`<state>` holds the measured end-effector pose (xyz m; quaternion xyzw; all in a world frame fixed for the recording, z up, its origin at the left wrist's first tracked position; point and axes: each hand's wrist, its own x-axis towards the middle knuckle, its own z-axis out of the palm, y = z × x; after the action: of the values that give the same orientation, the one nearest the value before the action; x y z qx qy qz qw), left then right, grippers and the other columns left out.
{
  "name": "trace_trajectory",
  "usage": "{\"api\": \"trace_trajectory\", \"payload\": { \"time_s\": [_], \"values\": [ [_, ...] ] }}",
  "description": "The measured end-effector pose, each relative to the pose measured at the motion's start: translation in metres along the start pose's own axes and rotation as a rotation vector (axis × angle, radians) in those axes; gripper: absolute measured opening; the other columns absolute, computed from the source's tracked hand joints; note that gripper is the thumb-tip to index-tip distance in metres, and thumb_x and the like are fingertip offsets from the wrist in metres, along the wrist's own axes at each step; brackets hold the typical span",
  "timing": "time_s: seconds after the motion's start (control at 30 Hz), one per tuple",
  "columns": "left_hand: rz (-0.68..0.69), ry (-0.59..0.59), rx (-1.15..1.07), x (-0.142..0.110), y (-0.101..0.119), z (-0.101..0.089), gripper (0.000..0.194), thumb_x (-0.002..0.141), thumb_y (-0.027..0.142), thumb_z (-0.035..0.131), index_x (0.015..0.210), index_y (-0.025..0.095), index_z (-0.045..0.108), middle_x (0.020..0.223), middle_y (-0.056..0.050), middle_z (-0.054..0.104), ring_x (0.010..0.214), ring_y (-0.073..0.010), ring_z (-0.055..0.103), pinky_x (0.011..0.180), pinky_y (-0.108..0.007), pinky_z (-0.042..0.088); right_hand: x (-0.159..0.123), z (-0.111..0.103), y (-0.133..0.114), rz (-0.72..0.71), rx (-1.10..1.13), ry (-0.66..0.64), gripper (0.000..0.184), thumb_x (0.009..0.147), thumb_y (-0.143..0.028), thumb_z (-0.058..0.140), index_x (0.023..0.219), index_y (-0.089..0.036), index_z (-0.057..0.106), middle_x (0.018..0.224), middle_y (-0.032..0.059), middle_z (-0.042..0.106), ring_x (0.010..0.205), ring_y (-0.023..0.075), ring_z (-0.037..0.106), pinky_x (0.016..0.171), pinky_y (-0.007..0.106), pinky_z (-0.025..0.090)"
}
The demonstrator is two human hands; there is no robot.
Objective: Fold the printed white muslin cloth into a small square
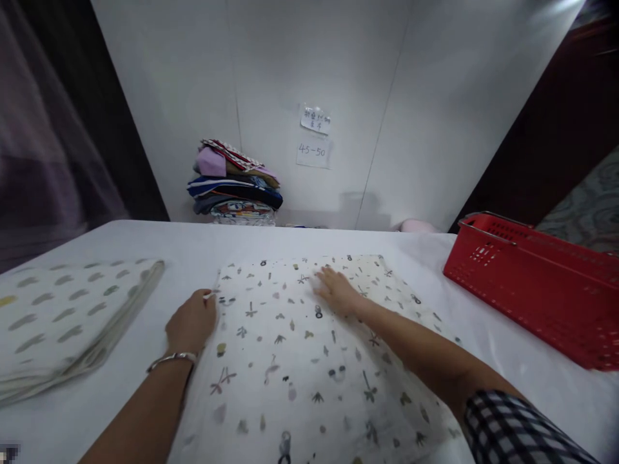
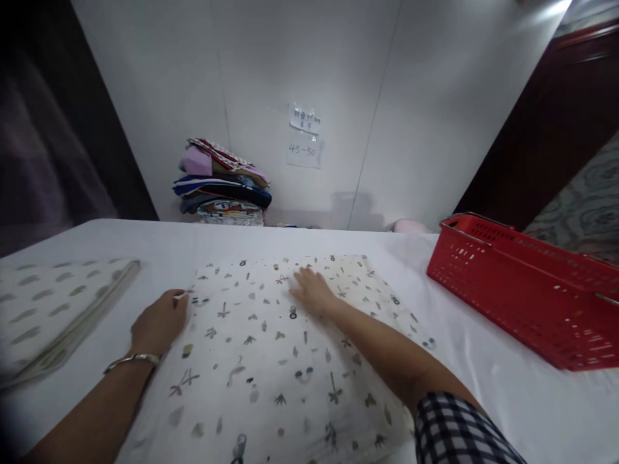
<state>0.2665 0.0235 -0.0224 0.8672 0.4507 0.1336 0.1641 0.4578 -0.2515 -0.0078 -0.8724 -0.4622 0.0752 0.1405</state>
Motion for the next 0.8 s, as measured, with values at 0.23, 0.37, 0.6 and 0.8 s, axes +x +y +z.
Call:
{"api": "trace_trajectory", "payload": {
  "time_s": [0.23, 0.37, 0.6, 0.8],
  "values": [
    [-0.141, -0.119, 0.24, 0.003, 0.012, -0.002, 0.031, 0.09, 0.041, 0.028, 0.114, 0.031, 0.044, 0.111, 0.003, 0.065, 0.096, -0.0199, 0.06, 0.07, -0.026, 0.041, -0.034, -0.028, 0.158, 0.451, -0.196, 0.041, 0.064, 0.093, -0.052, 0.024, 0.144, -0.013, 0.025, 0.151, 0.0127, 0.02, 0.139, 0.0267, 0.013, 0.109, 0.05, 0.014],
    [-0.154, -0.123, 0.256, 0.005, 0.012, 0.0, 0.028, 0.089, 0.042, 0.028, 0.11, 0.032, 0.044, 0.108, 0.005, 0.067, 0.092, -0.0188, 0.06, 0.069, -0.025, 0.04, -0.032, -0.027, 0.187, 0.454, -0.195, 0.038, 0.064, 0.092, -0.055, 0.022, 0.143, -0.017, 0.027, 0.152, 0.009, 0.017, 0.139, 0.0233, 0.011, 0.11, 0.048, 0.013],
    [-0.195, -0.081, 0.224, 0.007, 0.01, 0.004, 0.024, 0.087, 0.043, 0.032, 0.106, 0.034, 0.045, 0.092, 0.008, 0.07, 0.092, -0.021, 0.061, 0.072, -0.028, 0.041, -0.013, -0.028, 0.219, 0.547, -0.173, 0.053, 0.063, 0.091, -0.056, 0.022, 0.143, -0.02, 0.026, 0.152, 0.0079, 0.016, 0.138, 0.0255, 0.015, 0.108, 0.051, 0.016],
    [-0.133, -0.042, 0.146, 0.002, 0.009, 0.004, 0.03, 0.088, 0.039, 0.034, 0.109, 0.025, 0.05, 0.103, -0.002, 0.068, 0.092, -0.0242, 0.062, 0.071, -0.03, 0.042, -0.022, -0.036, 0.201, 0.562, -0.175, 0.058, 0.061, 0.092, -0.053, 0.022, 0.141, -0.018, 0.03, 0.152, 0.0095, 0.015, 0.139, 0.0267, 0.012, 0.107, 0.055, 0.015]
  ]
}}
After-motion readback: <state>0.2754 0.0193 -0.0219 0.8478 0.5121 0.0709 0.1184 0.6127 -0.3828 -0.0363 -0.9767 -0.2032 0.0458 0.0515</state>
